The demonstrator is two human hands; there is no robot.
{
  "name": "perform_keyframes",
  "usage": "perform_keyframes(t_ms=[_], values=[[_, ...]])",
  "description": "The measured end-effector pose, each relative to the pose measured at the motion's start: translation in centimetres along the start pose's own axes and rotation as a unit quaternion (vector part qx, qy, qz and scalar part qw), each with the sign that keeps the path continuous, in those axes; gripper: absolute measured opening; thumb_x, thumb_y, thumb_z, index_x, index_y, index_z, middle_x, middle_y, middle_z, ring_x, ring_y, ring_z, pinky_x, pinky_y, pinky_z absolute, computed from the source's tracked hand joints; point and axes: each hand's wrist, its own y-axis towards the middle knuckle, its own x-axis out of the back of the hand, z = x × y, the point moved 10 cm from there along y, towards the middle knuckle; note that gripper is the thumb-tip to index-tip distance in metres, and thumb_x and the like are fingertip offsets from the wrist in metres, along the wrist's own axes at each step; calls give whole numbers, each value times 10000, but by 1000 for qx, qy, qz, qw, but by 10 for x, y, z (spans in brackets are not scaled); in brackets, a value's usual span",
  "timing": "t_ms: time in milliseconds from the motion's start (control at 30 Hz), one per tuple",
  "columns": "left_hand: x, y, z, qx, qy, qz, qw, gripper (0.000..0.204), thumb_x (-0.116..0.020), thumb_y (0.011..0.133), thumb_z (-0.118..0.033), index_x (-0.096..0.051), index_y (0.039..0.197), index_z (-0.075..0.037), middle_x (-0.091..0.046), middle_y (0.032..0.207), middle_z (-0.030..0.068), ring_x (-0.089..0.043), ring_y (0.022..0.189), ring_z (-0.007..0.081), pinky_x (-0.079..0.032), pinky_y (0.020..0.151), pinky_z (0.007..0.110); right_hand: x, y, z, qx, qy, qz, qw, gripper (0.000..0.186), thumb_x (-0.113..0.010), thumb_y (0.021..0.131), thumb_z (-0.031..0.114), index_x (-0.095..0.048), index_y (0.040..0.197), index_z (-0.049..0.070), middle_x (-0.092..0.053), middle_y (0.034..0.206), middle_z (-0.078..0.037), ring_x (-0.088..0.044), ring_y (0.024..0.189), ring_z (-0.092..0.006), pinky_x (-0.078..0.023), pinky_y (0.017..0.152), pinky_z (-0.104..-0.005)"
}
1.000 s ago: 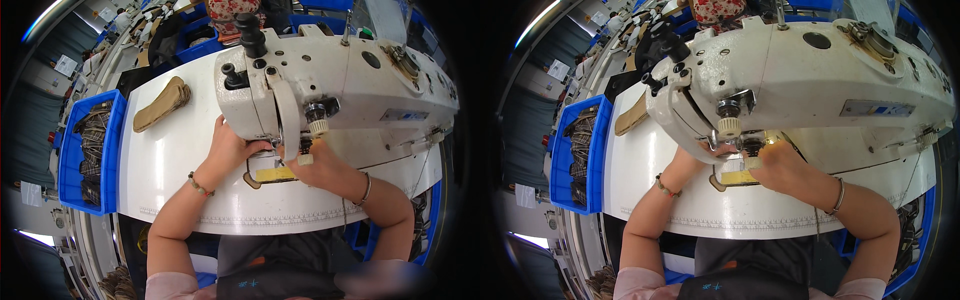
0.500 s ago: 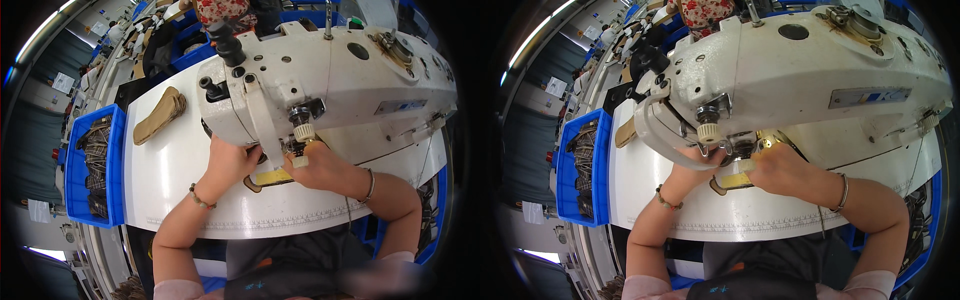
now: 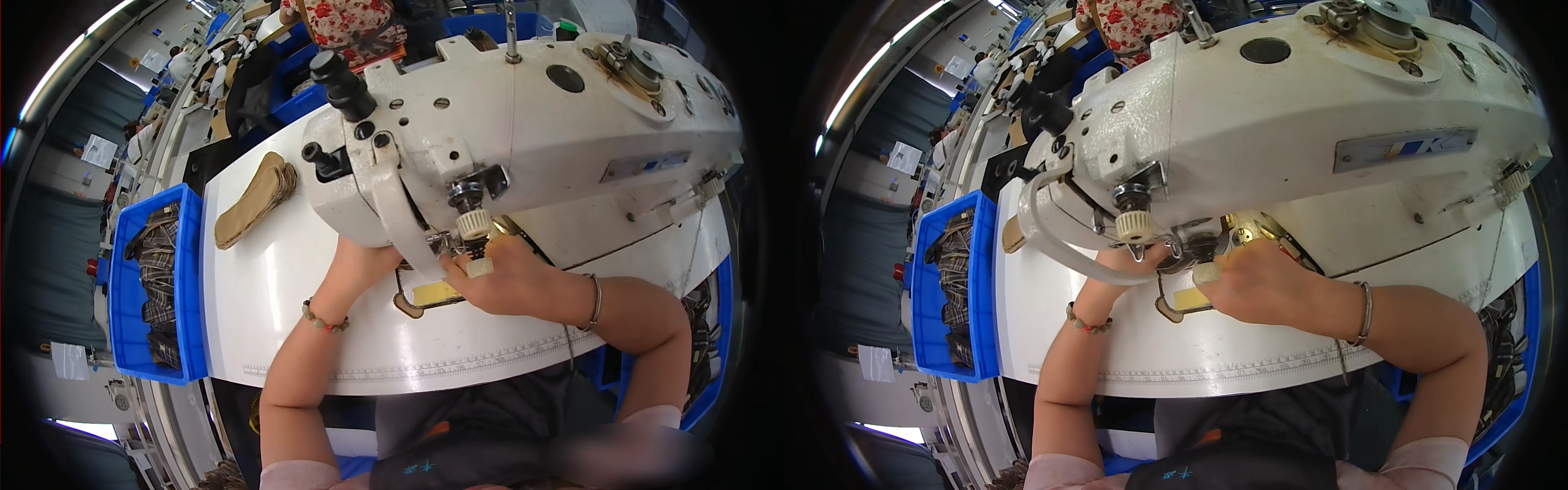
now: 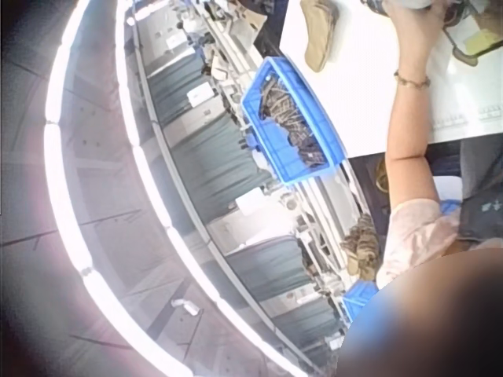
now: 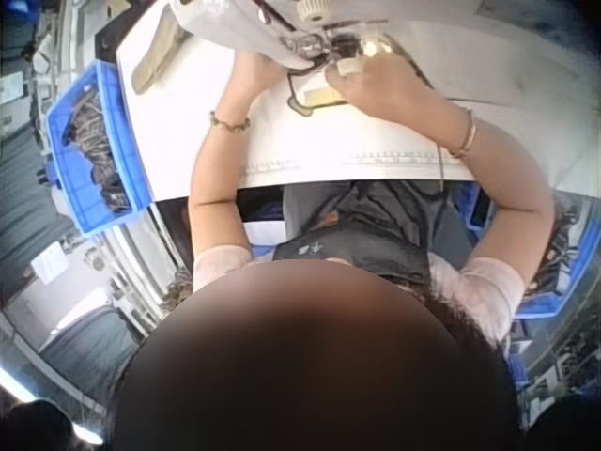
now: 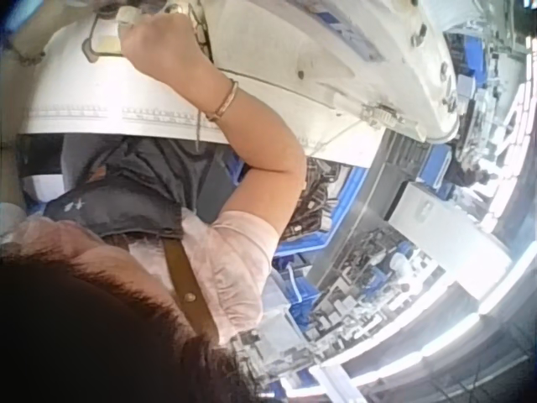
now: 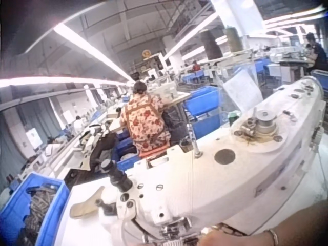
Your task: Sewing together the components of a plaid slipper or shoe using a heavy-duty industrial sewing machine.
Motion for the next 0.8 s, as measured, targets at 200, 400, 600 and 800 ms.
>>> perform_keyframes(t_ms=[200,400,600,800], values=[[-1,2,-4,-22,-33,-32,999,350,-866,703,-118,-747,1027,-57,-741,985,99,-698,932,295,-533,847,411,-22,-3,-5,19,-48,43,998,428,-630,803,64,-631,1223,-13,-548,574,-47,-608,491,-227,-508,463,-360],[4,-2,-13,-64,40,-57,996,334,-887,675,-228,-778,976,-134,-742,912,43,-679,869,276,-480,822,410,-35,-4,-9,-7,-13,88,996,389,-631,822,83,-639,1198,-13,-561,575,-67,-619,494,-239,-511,459,-371],[0,-1,-12,-37,24,-47,998,342,-872,696,-250,-774,1018,-190,-713,824,7,-642,826,252,-414,828,413,-36,-12,-13,14,-64,17,998,379,-639,829,104,-652,1197,17,-558,575,-82,-605,474,-260,-512,458,-386],[3,0,-18,-49,49,-72,995,294,-833,709,-211,-770,996,-184,-713,823,25,-651,847,260,-424,830,417,-24,-7,-12,13,-79,36,996,319,-658,820,140,-707,1122,52,-531,564,-74,-576,473,-255,-472,444,-398]])
